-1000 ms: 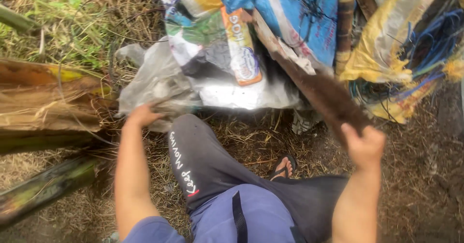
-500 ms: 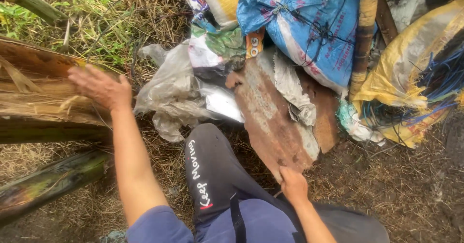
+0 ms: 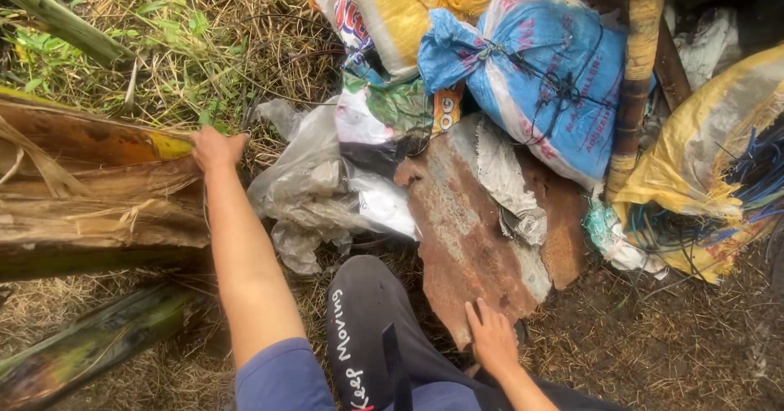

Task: Sorting through outdoor piles of discarded material and gathering electrical wires into a bag.

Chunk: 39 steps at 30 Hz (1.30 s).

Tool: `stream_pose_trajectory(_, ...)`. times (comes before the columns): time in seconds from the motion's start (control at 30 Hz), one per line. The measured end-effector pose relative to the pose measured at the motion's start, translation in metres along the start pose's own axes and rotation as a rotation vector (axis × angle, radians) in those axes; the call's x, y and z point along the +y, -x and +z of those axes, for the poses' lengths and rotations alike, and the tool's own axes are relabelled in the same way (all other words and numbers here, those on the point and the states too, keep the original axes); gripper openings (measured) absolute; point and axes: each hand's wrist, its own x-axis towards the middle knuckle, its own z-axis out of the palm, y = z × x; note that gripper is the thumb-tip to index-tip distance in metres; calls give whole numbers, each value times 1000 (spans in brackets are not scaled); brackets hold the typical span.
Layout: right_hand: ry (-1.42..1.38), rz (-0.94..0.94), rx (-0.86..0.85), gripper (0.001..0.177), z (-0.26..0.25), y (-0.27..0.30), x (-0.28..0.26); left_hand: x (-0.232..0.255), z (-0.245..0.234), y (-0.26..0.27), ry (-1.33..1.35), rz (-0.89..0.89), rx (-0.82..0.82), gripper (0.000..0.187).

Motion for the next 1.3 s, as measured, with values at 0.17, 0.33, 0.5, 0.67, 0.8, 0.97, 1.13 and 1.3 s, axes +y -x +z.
stream_pose_trajectory(0.17,111,-100,-37,81,30,-19,-3,-31,72,-1,233,-67,37,97)
stream_pose_trajectory(0.33,130,-190,-11,85,51,-36,-3,-50,86,9,127,-38,74,85)
stream_pose_trajectory(0.5,27,-182,-230,114,13,-48,-8,-35,28,62,82,-113,1,40)
stream_pose_trajectory(0.67,53,-180,-391,119,-36,-28,5,25,-73,139,312,-99,2,22)
stream_pose_trajectory(0.8,62,-50,-292,108,-85,17,28,50,-155,175,972,-4,-64,11)
stream_pose_trajectory(0.97,-30,157,-247,99,-195,85,55,107,-304,231,1004,155,20,14)
stream_pose_trajectory(1.13,-65,337,-323,98,-279,141,59,188,-492,335,962,351,118,12)
stream_pose_trajectory(1.3,-378,357,-147,77,-323,174,27,223,-552,430,540,708,156,14)
